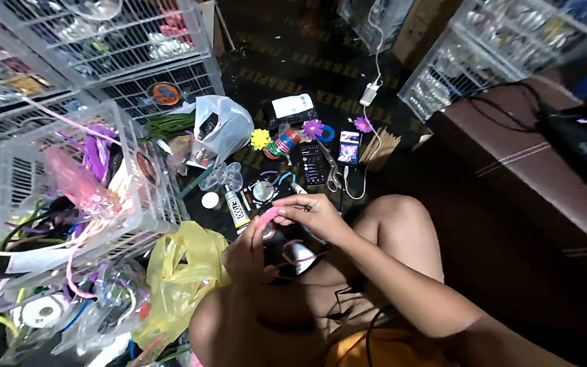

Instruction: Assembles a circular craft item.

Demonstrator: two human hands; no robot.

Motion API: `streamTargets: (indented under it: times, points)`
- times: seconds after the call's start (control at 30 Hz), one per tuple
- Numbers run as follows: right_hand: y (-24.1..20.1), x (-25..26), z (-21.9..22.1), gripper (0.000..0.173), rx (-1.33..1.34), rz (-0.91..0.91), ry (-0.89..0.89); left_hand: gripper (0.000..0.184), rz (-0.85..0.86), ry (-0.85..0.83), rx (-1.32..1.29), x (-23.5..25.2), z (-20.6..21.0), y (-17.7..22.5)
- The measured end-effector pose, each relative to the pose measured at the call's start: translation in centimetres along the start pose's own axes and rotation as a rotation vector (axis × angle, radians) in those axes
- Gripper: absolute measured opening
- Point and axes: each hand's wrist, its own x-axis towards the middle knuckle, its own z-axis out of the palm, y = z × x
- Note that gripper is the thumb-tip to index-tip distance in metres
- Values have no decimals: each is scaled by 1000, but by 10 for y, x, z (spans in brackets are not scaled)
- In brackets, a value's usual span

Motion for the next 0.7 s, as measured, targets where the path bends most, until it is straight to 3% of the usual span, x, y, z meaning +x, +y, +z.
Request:
streamTargets:
  times: [0.17,0.27,0.4,0.53,0.6,0.7]
  points:
    - [17,0,1,21,-214,-163,61,22,-154,-25,-142,-6,11,2]
    - [30,5,0,20,-114,-93,85,21,-291,-134,-209,-5,15,0]
    - [39,10,-11,21,-23,169,105,31,-732,-648,-248,24,13,-19]
    - [46,7,-28,24,-51,251,153,49,-984,-1036,123,22,44,-66]
    - [48,8,-36,23,-65,226,204,62,-1079,-1062,216,11,63,-75]
    - [47,9,-50,20,-61,138,252,78,-1159,-930,249,-12,88,-80]
